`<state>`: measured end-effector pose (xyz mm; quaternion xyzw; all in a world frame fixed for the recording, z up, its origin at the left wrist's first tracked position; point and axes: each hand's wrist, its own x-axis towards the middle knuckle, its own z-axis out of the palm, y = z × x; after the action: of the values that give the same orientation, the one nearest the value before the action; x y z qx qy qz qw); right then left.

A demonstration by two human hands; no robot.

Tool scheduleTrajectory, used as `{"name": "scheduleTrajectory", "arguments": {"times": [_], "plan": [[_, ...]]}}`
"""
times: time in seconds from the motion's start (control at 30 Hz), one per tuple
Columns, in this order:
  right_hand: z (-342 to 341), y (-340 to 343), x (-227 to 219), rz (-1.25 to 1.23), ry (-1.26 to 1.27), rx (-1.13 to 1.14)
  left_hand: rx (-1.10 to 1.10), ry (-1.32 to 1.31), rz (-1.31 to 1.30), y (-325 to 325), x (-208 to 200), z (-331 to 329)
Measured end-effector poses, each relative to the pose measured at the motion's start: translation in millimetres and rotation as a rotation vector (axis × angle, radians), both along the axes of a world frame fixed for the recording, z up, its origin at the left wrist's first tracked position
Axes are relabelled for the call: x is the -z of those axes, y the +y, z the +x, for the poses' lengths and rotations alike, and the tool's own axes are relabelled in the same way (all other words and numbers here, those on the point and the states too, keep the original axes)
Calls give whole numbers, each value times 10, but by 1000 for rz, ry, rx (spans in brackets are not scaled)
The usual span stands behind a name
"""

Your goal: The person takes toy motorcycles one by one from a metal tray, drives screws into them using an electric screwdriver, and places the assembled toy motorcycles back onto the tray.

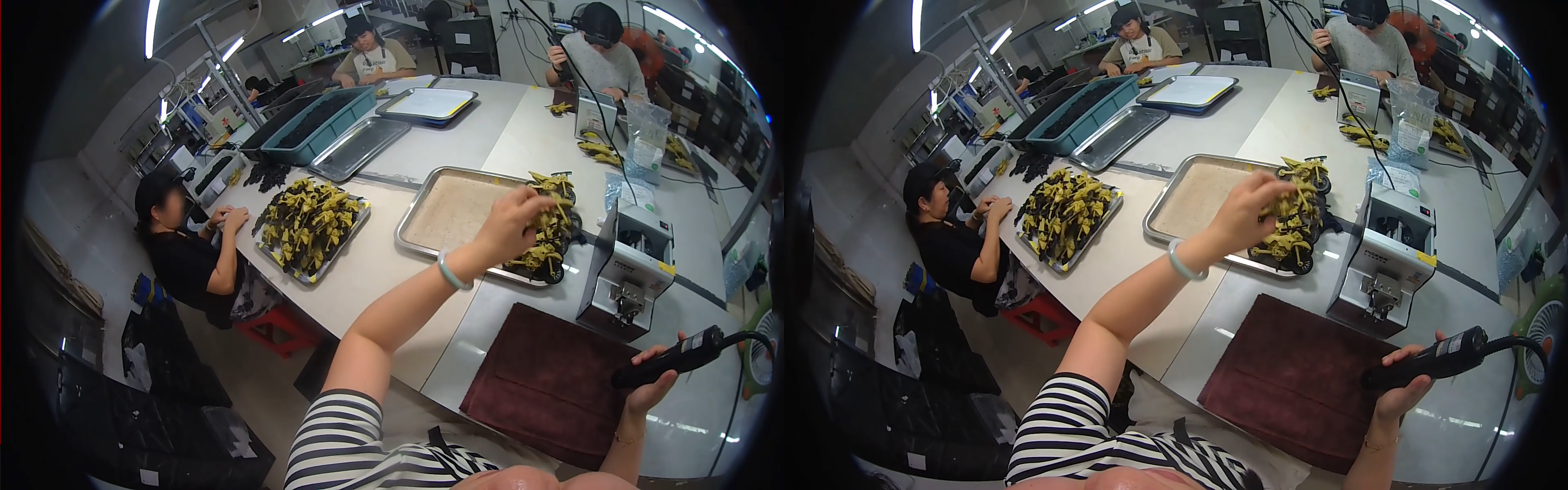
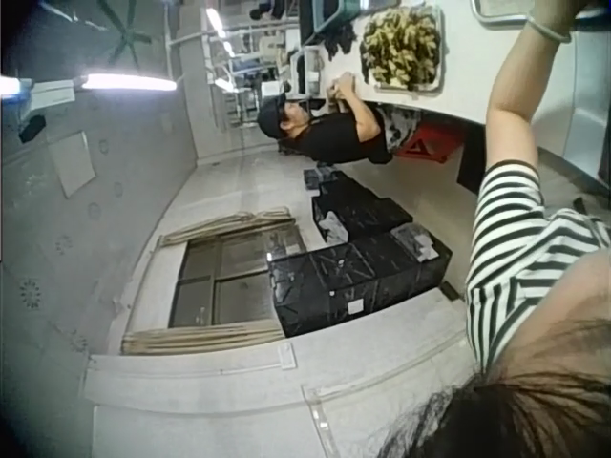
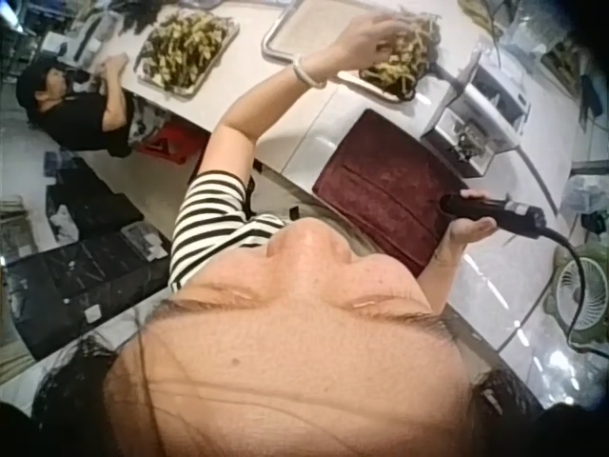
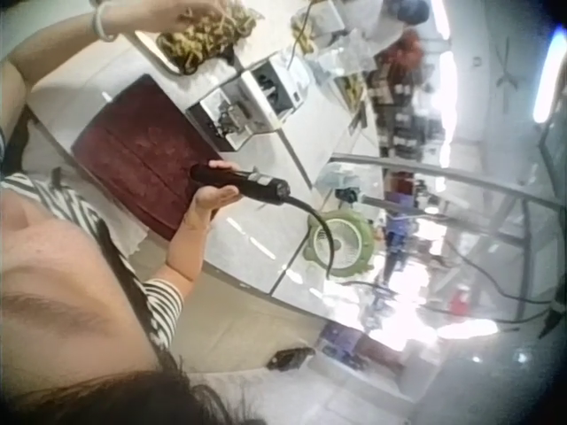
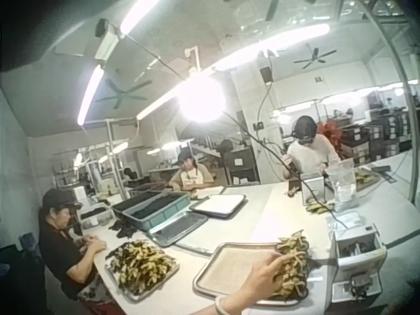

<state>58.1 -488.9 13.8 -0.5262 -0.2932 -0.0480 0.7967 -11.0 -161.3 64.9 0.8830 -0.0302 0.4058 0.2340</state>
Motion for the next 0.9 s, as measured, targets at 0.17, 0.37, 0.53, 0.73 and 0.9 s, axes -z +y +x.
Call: {"name": "scheduleTrajectory", "arguments": {"times": [0.17,0.37,0.53,0.73,0.9], "plan": [[-7,36,-7,4,10,-2,260,337,80,-792,116,-529],[9,28,7,25,15,-31,372,472,150,-1338,570,-695],[27,6,29,43,18,-48,346,428,120,-1436,730,-633],[-15,59,-24,4,23,-23,363,401,100,-1351,742,-661],[-51,86,-40,-16,-5,-52,374,395,66,-1311,765,-694]]}}
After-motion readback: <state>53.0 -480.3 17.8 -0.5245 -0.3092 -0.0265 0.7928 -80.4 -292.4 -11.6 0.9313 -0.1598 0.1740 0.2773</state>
